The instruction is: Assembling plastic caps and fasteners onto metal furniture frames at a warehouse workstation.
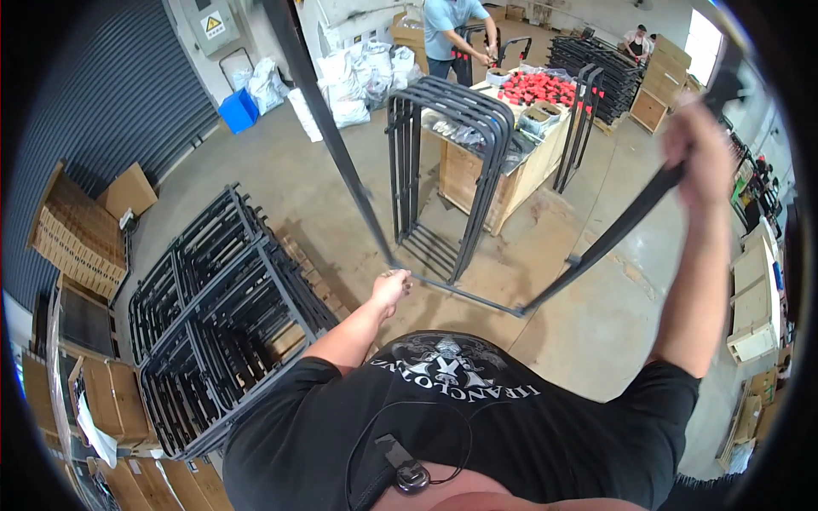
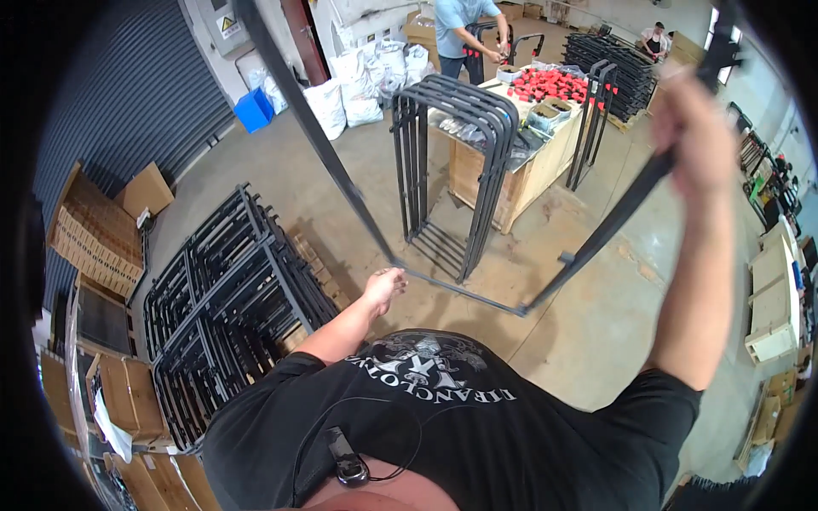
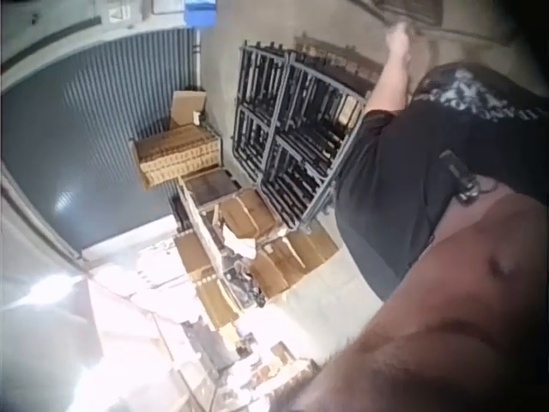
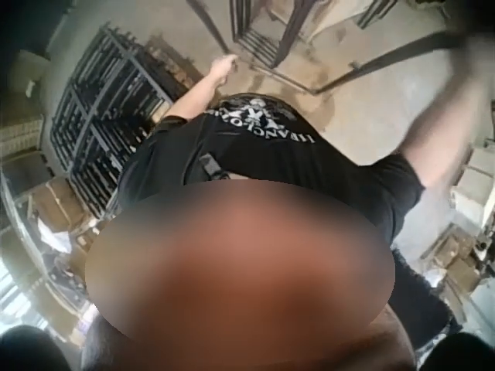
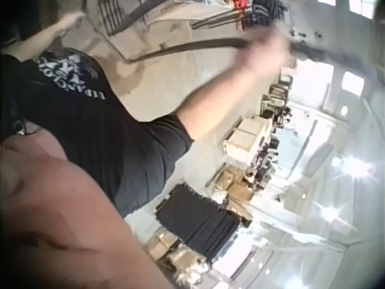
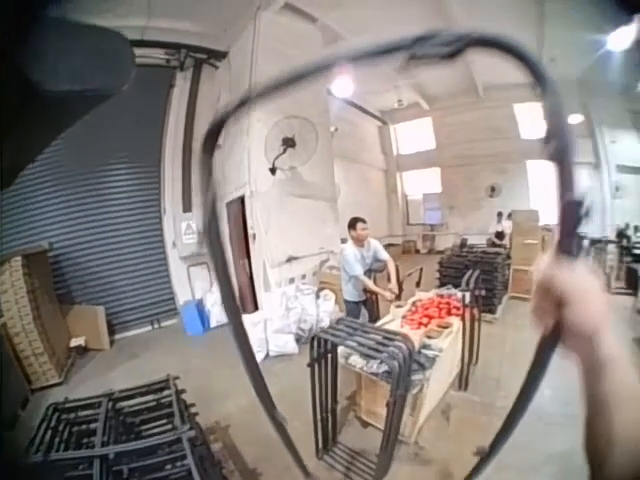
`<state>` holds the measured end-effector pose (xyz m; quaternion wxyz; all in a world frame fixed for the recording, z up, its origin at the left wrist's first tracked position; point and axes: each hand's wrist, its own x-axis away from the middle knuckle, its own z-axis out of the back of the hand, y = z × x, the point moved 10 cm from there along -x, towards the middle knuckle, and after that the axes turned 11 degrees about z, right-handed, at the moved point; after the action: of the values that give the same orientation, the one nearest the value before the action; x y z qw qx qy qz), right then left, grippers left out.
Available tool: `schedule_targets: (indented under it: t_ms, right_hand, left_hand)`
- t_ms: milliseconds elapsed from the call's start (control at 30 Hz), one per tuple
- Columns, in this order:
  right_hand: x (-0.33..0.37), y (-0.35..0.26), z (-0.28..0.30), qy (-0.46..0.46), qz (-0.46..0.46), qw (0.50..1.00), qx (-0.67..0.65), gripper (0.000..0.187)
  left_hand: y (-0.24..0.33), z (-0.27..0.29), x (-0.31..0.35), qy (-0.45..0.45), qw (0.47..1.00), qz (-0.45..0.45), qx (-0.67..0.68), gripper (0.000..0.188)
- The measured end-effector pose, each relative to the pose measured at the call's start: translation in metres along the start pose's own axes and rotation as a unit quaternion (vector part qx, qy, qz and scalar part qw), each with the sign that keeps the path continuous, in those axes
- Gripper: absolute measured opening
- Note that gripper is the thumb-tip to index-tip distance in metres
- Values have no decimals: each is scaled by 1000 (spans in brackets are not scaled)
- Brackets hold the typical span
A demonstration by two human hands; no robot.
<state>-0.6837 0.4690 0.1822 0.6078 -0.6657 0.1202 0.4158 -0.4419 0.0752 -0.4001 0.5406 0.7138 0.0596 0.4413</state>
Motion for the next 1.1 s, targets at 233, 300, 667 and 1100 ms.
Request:
schedule_targets:
  t_ms: [233, 300, 667, 1100]
  right_hand:
    - [156, 175, -181, -177, -63, 971, 148, 25]
    - [176, 211, -214, -261, -54, 937, 227, 22]
    - [184, 339, -281, -312, -175, 877, 322, 22]
    - [227, 467, -306, -211, -248, 923, 207, 13]
  left_hand:
    - [144, 57, 59, -129, 831, -48, 539, 61]
    - [133, 81, 29, -50, 807, -21, 588, 71]
    - [102, 91, -247, -79, 723, 138, 672, 34]
    - [341, 30, -212, -182, 757, 96, 620, 17]
